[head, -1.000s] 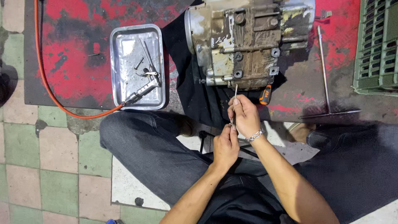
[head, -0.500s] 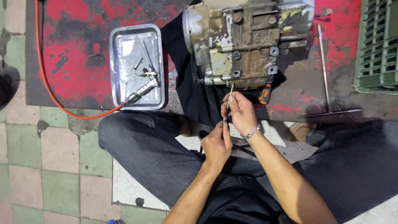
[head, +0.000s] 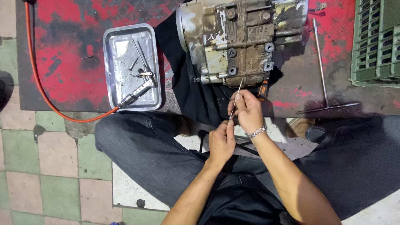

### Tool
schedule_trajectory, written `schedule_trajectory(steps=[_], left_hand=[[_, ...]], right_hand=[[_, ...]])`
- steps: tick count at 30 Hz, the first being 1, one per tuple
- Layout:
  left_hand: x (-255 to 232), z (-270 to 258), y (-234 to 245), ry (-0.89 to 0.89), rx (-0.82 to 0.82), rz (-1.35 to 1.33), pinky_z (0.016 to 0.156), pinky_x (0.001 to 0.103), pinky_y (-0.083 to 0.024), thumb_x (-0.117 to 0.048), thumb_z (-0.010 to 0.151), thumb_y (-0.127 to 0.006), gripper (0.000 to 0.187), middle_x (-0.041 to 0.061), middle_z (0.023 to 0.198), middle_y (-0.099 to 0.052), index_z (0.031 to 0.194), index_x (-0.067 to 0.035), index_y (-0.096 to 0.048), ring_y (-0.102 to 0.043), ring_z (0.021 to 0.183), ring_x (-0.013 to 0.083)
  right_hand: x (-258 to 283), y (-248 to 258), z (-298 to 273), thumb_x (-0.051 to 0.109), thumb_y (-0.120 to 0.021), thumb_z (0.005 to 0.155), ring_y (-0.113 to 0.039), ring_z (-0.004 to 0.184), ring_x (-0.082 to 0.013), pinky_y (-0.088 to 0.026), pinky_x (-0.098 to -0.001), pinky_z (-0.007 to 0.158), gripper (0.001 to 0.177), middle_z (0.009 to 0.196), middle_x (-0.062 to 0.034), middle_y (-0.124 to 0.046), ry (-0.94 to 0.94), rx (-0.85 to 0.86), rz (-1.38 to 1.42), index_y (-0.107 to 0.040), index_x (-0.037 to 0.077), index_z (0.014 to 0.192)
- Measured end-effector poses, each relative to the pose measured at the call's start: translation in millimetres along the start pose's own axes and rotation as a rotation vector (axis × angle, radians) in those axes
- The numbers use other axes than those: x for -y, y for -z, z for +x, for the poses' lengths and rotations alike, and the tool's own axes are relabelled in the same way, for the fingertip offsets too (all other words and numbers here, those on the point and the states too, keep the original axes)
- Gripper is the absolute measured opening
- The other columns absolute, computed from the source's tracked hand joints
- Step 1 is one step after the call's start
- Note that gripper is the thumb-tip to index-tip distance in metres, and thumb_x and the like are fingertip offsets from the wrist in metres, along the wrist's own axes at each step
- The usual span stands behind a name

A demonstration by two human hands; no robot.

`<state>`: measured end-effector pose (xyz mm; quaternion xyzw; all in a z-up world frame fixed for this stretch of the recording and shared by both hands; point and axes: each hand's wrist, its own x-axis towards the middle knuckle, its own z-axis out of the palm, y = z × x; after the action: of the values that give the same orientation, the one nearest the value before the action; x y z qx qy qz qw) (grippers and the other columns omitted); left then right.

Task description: The person is working on a motorcycle engine block placed on a red workbench. They use a screwdriver to loosen and remove bolts from the engine casing, placing the removed bolts into a metal tray. The person repositions the engine block to access different sides and continues removing fasteners.

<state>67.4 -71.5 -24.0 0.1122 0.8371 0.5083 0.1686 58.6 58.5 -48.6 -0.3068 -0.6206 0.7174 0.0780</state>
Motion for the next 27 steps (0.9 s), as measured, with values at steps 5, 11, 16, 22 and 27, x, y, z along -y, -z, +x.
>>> schedule_trajectory(steps=[5, 11, 16, 22, 27], left_hand=[[9, -9, -12, 0.084, 0.036, -0.107, 0.053, 0.039, -0.047, -0.022, 0.106, -0.053, 0.034, 0.017, 0.065, -0.066, 0.084, 0.0, -0.065, -0.066, 0.054, 0.0252], [6, -16, -16, 0.068, 0.028, -0.168, 0.055, 0.04, -0.048, -0.024, 0.106, -0.051, 0.036, 0.016, 0.067, -0.067, 0.083, 0.001, -0.063, -0.066, 0.056, 0.0267], [-2, -10, -20, 0.098, 0.077, -0.115, 0.054, 0.043, -0.047, -0.025, 0.107, -0.05, 0.036, 0.019, 0.065, -0.064, 0.085, 0.001, -0.062, -0.066, 0.056, 0.0314], [1, -5, -35, 0.089, 0.2, -0.123, 0.06, 0.044, -0.051, -0.022, 0.107, -0.046, 0.03, 0.021, 0.071, -0.067, 0.097, 0.001, -0.063, -0.07, 0.065, 0.0359], [6, -4, -49, 0.138, 0.221, -0.19, 0.064, 0.042, -0.055, -0.018, 0.104, -0.047, 0.027, 0.02, 0.075, -0.072, 0.102, 0.001, -0.066, -0.075, 0.069, 0.0347]], right_hand=[[-4, 3, -7, 0.017, -0.05, 0.107, -0.058, 0.055, -0.0084, -0.043, -0.0238, 0.048, 0.021, 0.067, -0.0026, -0.063, -0.02, -0.032, -0.061, -0.061, 0.003, 0.096], [1, 1, -10, 0.018, -0.051, 0.108, -0.056, 0.056, -0.0061, -0.045, -0.0237, 0.05, 0.022, 0.066, -0.0011, -0.063, 0.027, -0.068, -0.098, -0.062, 0.003, 0.096], [6, 7, -9, 0.019, -0.05, 0.108, -0.054, 0.053, -0.0058, -0.043, -0.0244, 0.047, 0.023, 0.064, -0.0006, -0.06, -0.01, -0.118, -0.099, -0.061, 0.003, 0.094], [11, 9, -8, 0.018, -0.052, 0.108, -0.048, 0.051, -0.007, -0.039, -0.0264, 0.045, 0.023, 0.06, -0.001, -0.053, 0.028, -0.144, -0.166, -0.061, 0.004, 0.093], [18, 13, -5, 0.017, -0.052, 0.107, -0.053, 0.049, -0.0074, -0.04, -0.0296, 0.046, 0.023, 0.057, -0.0009, -0.055, 0.159, -0.217, -0.406, -0.061, 0.004, 0.09]])
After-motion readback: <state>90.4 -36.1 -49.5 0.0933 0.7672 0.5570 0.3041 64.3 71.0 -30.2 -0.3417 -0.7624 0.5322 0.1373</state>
